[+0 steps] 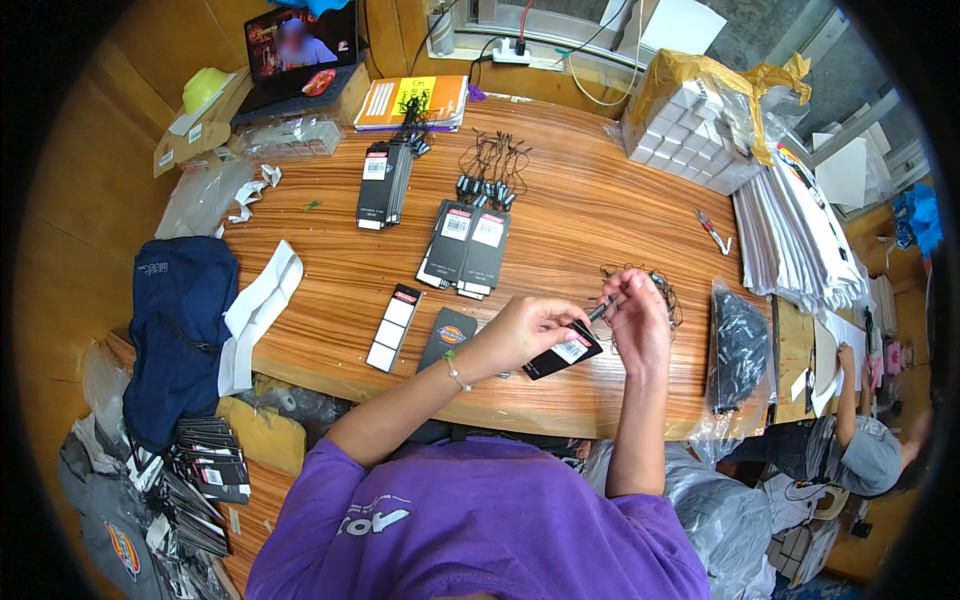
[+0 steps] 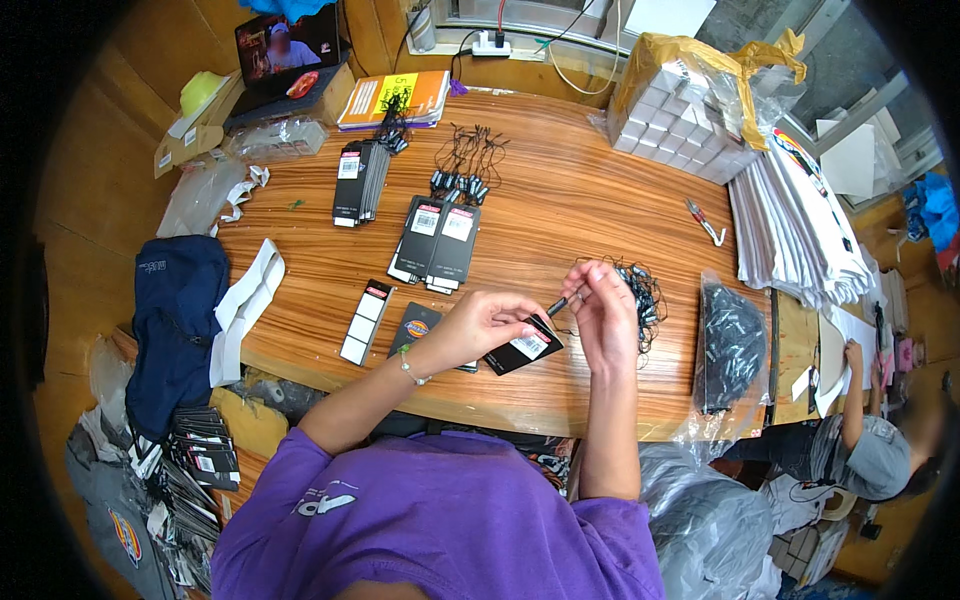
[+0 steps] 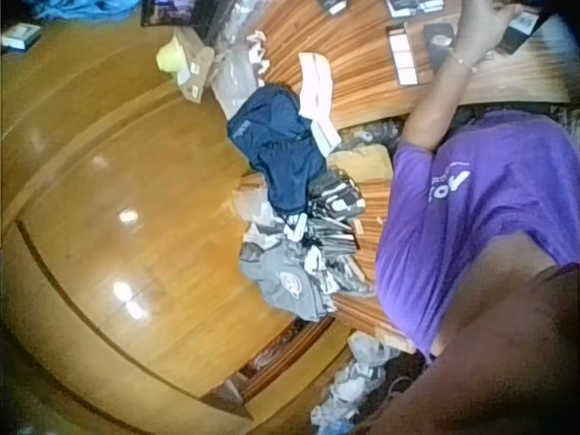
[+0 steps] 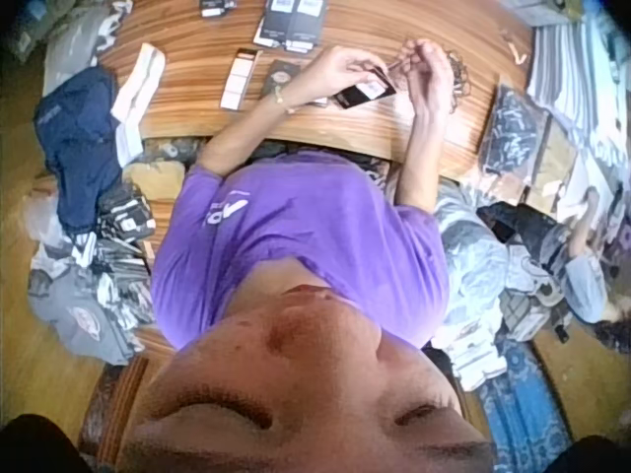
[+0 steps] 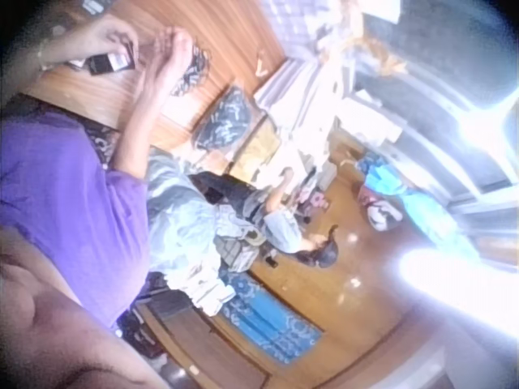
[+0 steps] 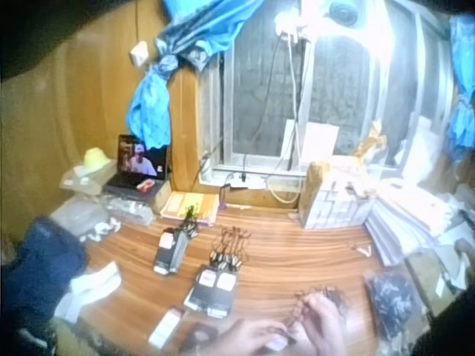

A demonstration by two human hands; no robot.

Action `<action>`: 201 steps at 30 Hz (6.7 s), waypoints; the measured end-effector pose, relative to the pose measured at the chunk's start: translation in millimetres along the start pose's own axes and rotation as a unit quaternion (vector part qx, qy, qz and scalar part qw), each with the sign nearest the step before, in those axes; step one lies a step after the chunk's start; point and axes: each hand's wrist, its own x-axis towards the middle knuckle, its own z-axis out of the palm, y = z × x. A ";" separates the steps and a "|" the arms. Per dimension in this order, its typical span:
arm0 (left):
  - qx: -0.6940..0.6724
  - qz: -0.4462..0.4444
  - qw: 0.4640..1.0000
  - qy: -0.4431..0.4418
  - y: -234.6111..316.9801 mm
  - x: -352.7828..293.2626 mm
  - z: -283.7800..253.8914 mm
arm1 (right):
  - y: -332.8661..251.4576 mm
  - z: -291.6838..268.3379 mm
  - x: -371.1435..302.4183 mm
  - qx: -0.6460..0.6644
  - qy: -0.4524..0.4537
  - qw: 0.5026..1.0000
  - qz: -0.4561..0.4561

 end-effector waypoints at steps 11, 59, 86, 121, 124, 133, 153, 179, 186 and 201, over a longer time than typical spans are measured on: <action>-0.009 0.055 0.978 0.201 13.0 -9.1 -25.7 | -10.0 36.5 -6.2 -0.284 -0.020 0.955 -0.086; 0.049 0.134 0.962 0.234 42.8 -24.1 -25.9 | 51.8 68.6 -2.1 -0.270 -0.048 0.958 -0.089; 0.447 0.327 0.802 0.224 48.2 -33.8 -37.4 | 27.2 59.0 4.9 -0.210 -0.134 0.968 0.000; 0.493 -0.003 0.848 0.196 9.9 -109.6 -134.8 | -14.4 59.8 -21.8 -0.113 -0.093 0.985 -0.086; 0.410 -0.033 0.881 0.231 10.8 -110.6 -130.3 | -13.5 59.8 -20.6 -0.121 -0.094 0.984 -0.087; 0.088 0.085 0.946 0.299 54.6 -72.7 -59.4 | 18.1 91.0 -29.3 -0.380 -0.103 0.909 -0.136; 0.333 0.208 0.887 0.242 61.2 -55.3 -32.6 | 16.3 105.3 -24.8 -0.557 -0.119 0.796 -0.204; 0.361 0.195 0.885 0.218 64.6 -53.4 -32.4 | 26.1 90.7 -9.9 -0.229 -0.140 0.963 -0.004; 0.399 0.235 0.857 0.227 61.8 -51.8 -32.4 | 28.0 91.4 -9.6 -0.202 -0.132 0.970 -0.015; 0.465 0.331 0.800 0.186 65.9 -50.9 -45.7 | 33.7 93.0 -16.3 -0.342 -0.125 0.921 -0.141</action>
